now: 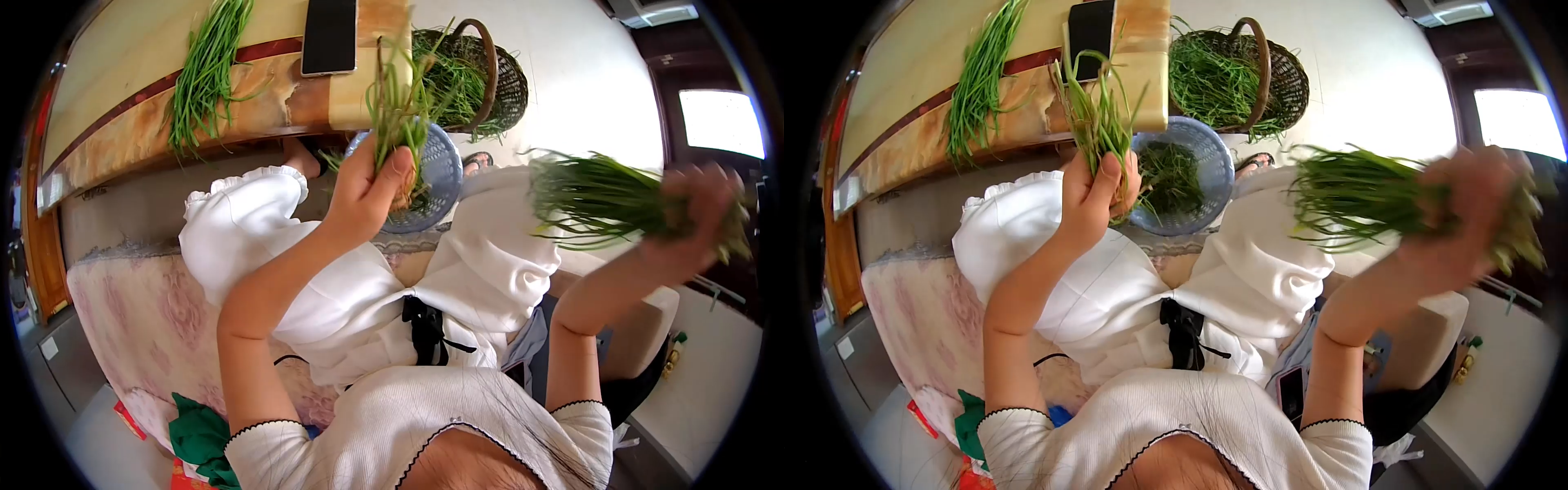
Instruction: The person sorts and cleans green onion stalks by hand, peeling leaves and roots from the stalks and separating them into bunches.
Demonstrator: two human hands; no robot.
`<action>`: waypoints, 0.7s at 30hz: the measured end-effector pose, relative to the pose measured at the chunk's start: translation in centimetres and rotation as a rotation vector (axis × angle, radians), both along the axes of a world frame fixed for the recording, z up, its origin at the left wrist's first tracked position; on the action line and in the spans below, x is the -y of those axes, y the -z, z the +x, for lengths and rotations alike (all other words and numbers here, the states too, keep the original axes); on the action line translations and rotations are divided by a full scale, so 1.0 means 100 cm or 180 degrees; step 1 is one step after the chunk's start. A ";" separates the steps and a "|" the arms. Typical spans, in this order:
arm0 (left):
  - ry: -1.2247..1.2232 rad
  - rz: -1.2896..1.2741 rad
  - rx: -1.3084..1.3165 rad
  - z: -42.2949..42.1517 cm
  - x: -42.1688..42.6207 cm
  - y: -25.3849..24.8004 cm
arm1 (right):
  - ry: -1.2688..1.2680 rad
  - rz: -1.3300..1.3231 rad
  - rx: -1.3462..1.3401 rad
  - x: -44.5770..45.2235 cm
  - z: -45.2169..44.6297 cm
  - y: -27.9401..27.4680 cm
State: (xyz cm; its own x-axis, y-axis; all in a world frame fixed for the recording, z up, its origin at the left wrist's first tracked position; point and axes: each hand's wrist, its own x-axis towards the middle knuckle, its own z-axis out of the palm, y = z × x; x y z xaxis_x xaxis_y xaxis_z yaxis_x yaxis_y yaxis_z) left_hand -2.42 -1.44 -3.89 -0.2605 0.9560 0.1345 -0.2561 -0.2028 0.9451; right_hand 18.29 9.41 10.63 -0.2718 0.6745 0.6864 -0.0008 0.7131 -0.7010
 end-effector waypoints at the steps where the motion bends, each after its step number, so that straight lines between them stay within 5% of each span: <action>1: 0.0195 0.0101 -0.0010 0.004 0.002 -0.004 | -0.0216 -0.0259 -0.0125 0.002 -0.013 0.012; 9: 0.0963 0.0231 -0.0707 0.002 0.013 -0.023 | -0.0997 -0.1618 0.0077 0.041 -0.069 0.041; 13: 0.1090 0.0502 -0.1073 -0.001 0.011 -0.024 | -0.0688 -0.1968 0.0259 0.046 -0.075 0.038; 21: 0.1541 0.0404 -0.0575 -0.002 0.012 -0.032 | -0.1594 -0.2563 0.0210 0.043 -0.068 0.032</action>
State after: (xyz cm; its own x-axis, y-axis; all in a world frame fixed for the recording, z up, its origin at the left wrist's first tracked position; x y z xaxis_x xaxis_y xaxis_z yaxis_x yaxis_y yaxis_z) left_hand -2.58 -2.62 -0.65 0.2446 0.9344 0.2588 -0.1841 -0.2173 0.9586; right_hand 11.50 5.14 7.46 -0.6793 0.7328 0.0391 -0.1182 -0.0568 -0.9914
